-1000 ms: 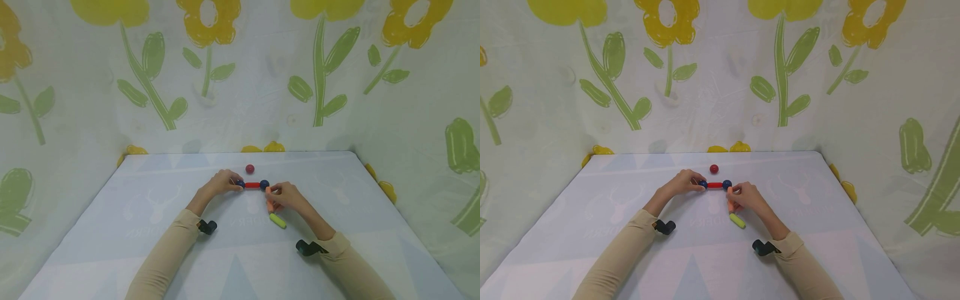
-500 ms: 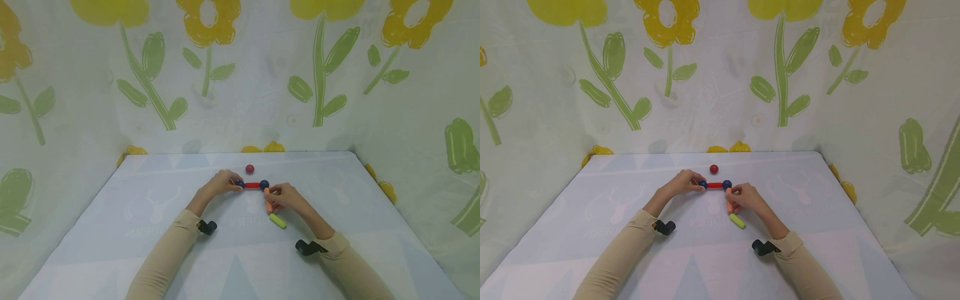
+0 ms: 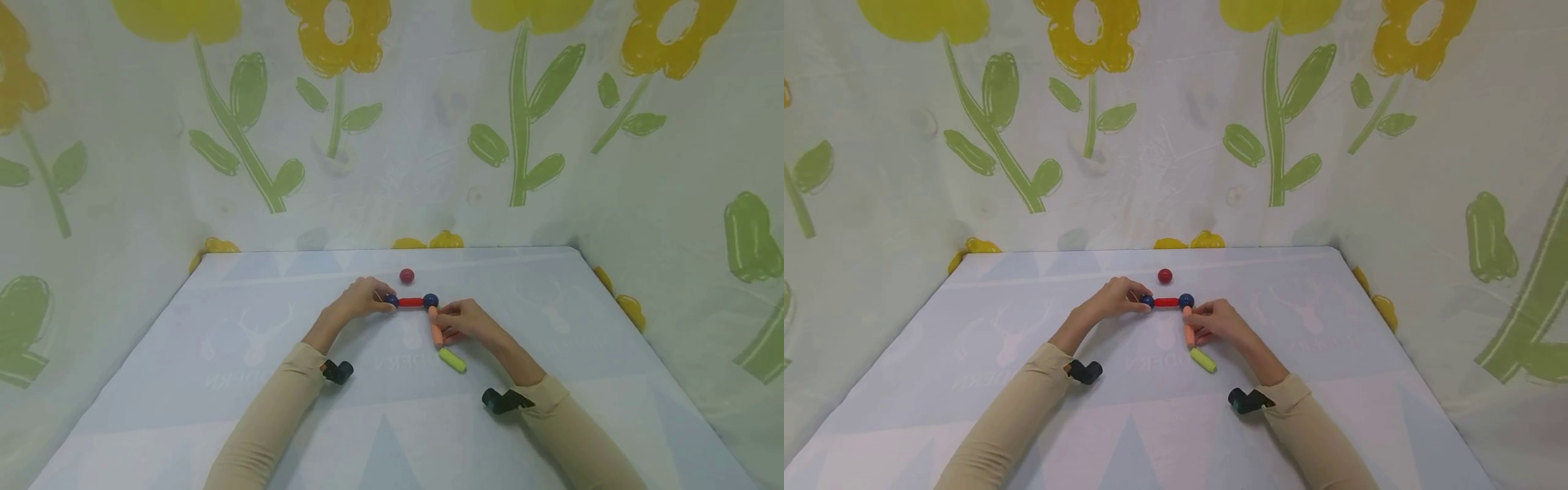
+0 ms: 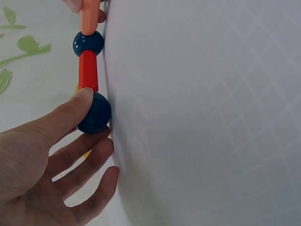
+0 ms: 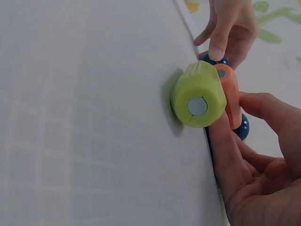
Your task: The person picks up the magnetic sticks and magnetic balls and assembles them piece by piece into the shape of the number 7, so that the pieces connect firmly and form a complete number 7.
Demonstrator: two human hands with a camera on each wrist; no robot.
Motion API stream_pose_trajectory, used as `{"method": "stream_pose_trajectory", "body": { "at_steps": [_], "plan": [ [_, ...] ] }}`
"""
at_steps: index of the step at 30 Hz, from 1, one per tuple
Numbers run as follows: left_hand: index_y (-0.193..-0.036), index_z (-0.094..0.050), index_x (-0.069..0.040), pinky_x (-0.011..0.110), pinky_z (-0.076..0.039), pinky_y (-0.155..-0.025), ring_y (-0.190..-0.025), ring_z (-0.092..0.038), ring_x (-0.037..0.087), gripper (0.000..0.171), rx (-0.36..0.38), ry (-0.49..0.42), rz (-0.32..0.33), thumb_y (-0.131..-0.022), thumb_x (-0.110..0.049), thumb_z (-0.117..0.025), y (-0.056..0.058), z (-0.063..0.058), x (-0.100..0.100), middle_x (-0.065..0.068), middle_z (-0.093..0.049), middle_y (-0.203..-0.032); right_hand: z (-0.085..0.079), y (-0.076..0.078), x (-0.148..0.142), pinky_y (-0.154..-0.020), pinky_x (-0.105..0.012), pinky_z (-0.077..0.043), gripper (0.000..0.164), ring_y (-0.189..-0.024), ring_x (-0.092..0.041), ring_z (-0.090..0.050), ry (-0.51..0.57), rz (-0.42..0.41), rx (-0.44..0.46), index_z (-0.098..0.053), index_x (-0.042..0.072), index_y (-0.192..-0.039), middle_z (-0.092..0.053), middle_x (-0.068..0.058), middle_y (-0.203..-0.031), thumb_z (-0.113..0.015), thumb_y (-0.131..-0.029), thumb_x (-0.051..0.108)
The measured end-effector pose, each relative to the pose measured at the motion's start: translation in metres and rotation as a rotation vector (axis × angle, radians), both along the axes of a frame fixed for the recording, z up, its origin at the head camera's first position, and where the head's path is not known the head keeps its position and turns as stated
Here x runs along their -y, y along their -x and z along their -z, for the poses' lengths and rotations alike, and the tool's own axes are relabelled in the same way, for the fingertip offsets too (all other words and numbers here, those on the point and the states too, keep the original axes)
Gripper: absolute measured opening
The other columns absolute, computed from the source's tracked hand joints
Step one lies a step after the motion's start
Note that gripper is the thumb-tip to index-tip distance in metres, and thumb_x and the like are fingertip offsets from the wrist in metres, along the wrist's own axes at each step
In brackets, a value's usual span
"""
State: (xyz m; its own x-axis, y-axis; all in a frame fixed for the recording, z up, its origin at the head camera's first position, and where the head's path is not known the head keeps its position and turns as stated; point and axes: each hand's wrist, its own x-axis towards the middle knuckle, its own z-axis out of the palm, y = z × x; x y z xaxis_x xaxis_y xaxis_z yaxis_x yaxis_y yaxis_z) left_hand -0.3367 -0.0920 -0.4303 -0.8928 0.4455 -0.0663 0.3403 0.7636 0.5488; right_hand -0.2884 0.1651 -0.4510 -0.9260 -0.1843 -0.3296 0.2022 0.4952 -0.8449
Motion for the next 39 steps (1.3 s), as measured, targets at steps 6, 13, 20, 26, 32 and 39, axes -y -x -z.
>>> {"method": "stream_pose_trajectory", "body": {
  "at_steps": [6, 13, 20, 26, 32, 39],
  "plan": [
    [-0.118, -0.072, -0.016, 0.030, -0.055, -0.085, -0.088, -0.064, 0.013, 0.035, -0.001, 0.000, -0.003, -0.084, -0.024, -0.078, -0.001, -0.001, -0.001, 0.002, -0.074, -0.105, 0.001, 0.003, -0.004, -0.072, -0.026, -0.059, 0.054, -0.078, -0.013, -0.071, 0.075, 0.013, 0.066, -0.056, -0.006, -0.131, -0.071, -0.015, -0.107, -0.067, -0.093, 0.032],
    [-0.119, -0.072, -0.016, 0.032, -0.056, -0.087, -0.092, -0.066, 0.015, 0.036, -0.012, -0.001, -0.023, -0.085, -0.025, -0.077, 0.000, 0.002, 0.000, 0.004, -0.074, -0.110, 0.004, 0.010, -0.005, -0.075, -0.026, -0.059, 0.052, -0.082, -0.014, -0.072, 0.136, 0.032, 0.134, -0.059, -0.004, -0.129, -0.072, -0.014, -0.106, -0.070, -0.091, 0.030],
    [-0.123, -0.070, -0.018, 0.029, -0.056, -0.083, -0.089, -0.063, 0.015, 0.038, -0.010, -0.017, -0.054, -0.086, -0.028, -0.076, -0.003, 0.007, 0.001, 0.003, -0.073, -0.107, 0.002, 0.013, -0.004, -0.074, -0.024, -0.059, 0.056, -0.079, -0.013, -0.073, 0.185, 0.057, 0.177, -0.062, -0.004, -0.126, -0.074, -0.011, -0.103, -0.075, -0.086, 0.034],
    [-0.129, -0.065, -0.016, 0.028, -0.054, -0.084, -0.089, -0.061, 0.014, 0.044, -0.038, -0.007, -0.020, -0.088, -0.029, -0.074, -0.009, 0.007, -0.001, 0.003, -0.072, -0.107, -0.002, 0.010, -0.005, -0.072, -0.023, -0.059, 0.051, -0.075, -0.012, -0.072, 0.216, 0.077, 0.200, -0.063, -0.004, -0.124, -0.074, -0.008, -0.096, -0.074, -0.088, 0.030],
    [-0.137, -0.059, -0.017, 0.030, -0.054, -0.085, -0.094, -0.062, 0.016, 0.052, -0.091, 0.033, 0.001, -0.089, -0.029, -0.073, -0.013, 0.009, 0.002, 0.005, -0.070, -0.114, -0.004, 0.010, -0.002, -0.071, -0.023, -0.059, 0.050, -0.074, -0.012, -0.072, 0.221, 0.069, 0.207, -0.065, -0.004, -0.121, -0.075, -0.006, -0.090, -0.075, -0.087, 0.031],
    [-0.148, -0.044, -0.010, 0.036, -0.053, -0.096, -0.110, -0.064, 0.023, 0.067, -0.081, 0.006, 0.001, -0.090, -0.030, -0.071, -0.021, 0.007, 0.004, 0.013, -0.068, -0.122, -0.002, 0.012, -0.003, -0.071, -0.023, -0.058, 0.052, -0.073, -0.011, -0.071, 0.194, 0.092, 0.225, -0.065, -0.003, -0.121, -0.074, -0.006, -0.091, -0.077, -0.085, 0.033]
  ]
}}
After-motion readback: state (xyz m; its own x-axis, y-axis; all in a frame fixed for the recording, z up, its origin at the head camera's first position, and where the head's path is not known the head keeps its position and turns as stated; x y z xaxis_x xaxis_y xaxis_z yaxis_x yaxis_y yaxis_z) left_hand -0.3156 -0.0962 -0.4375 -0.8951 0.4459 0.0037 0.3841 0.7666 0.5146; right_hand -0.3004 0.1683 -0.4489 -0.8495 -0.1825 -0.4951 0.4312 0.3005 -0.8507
